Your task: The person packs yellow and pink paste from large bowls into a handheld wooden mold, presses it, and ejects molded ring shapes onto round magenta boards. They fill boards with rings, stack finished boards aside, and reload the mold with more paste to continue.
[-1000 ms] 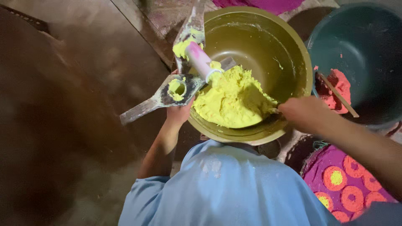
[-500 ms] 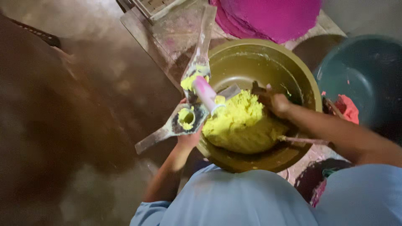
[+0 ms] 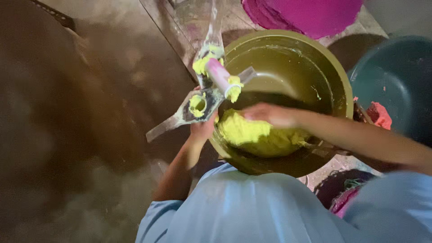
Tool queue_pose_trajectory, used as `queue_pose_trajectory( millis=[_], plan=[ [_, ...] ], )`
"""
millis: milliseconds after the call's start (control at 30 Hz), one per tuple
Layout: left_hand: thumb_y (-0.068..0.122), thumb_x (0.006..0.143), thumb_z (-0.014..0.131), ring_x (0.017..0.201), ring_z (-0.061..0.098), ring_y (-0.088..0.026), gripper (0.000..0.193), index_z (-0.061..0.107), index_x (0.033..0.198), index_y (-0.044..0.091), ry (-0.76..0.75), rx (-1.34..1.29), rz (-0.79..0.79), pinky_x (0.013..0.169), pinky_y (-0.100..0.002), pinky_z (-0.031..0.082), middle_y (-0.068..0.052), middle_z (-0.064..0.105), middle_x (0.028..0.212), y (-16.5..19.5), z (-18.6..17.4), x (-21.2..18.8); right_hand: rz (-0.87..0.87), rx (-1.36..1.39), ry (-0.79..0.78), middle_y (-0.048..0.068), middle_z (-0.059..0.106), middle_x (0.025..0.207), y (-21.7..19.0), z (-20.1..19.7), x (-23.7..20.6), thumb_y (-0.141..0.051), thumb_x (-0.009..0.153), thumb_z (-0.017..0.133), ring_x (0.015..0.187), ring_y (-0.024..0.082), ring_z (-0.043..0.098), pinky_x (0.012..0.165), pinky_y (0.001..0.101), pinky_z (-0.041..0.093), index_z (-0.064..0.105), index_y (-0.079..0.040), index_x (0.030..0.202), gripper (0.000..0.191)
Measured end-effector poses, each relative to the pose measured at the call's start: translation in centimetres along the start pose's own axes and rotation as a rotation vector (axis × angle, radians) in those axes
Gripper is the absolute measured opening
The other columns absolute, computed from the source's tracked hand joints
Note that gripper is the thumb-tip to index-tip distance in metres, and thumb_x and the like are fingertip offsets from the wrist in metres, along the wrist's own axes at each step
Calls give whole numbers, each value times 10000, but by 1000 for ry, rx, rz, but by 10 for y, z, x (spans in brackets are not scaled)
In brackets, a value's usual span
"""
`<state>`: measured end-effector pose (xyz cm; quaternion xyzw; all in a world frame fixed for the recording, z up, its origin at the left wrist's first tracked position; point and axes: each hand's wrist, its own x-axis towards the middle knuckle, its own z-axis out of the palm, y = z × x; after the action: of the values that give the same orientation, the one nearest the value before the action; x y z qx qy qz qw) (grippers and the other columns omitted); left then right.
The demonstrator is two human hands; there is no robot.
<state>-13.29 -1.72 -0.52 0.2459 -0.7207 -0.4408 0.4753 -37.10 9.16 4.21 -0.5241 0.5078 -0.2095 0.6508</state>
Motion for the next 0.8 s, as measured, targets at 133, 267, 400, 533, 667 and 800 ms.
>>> queue_pose_trajectory(
  millis=[133,267,400,533,667,800],
  plan=[
    [-28,941,673,1169,641,-201,446,574,1372,24,-23,-106,-79,1030,-338,521,-104,657,1281,-4,1,2,-461,-978,69,223,589,1440,-15,48,-79,-338,951,605,1351,408,510,1106,500,332,597,-148,1433,519],
    [11,939,673,1142,613,-176,531,467,1428,17,-27,-254,-196,1003,-315,503,-71,623,1255,-2,-1,-4,138,-466,372,106,747,1212,-35,59,-88,-103,884,545,1169,252,665,1057,387,537,742,-176,1219,396],
    [-3,958,661,1228,594,-205,510,487,1438,12,-43,-210,-111,1094,-346,476,-90,605,1320,-7,-6,-9,-93,-475,760,128,668,1287,-34,90,-34,-148,987,586,1237,304,632,1110,442,480,641,-117,1265,285],
    [-21,918,677,1376,528,-276,503,546,1396,64,-66,150,130,1224,-418,392,-143,580,1416,-14,-6,-13,-232,-1076,584,196,462,1501,0,116,3,-338,937,625,1411,358,421,1144,585,268,385,-58,1525,694],
    [47,925,704,1363,517,-280,552,490,1434,36,-45,-45,-64,1191,-434,388,-140,573,1411,-8,-2,-21,-225,-1074,425,106,320,1635,27,115,0,-447,928,563,1493,290,312,1216,559,206,253,-127,1591,798],
    [59,890,766,1349,530,-286,462,592,1318,51,-110,114,44,1192,-436,398,-149,574,1367,-2,-4,-12,-90,-1050,345,107,262,1662,27,93,35,-415,943,518,1510,285,243,1151,546,187,242,-118,1585,759]
  ],
)
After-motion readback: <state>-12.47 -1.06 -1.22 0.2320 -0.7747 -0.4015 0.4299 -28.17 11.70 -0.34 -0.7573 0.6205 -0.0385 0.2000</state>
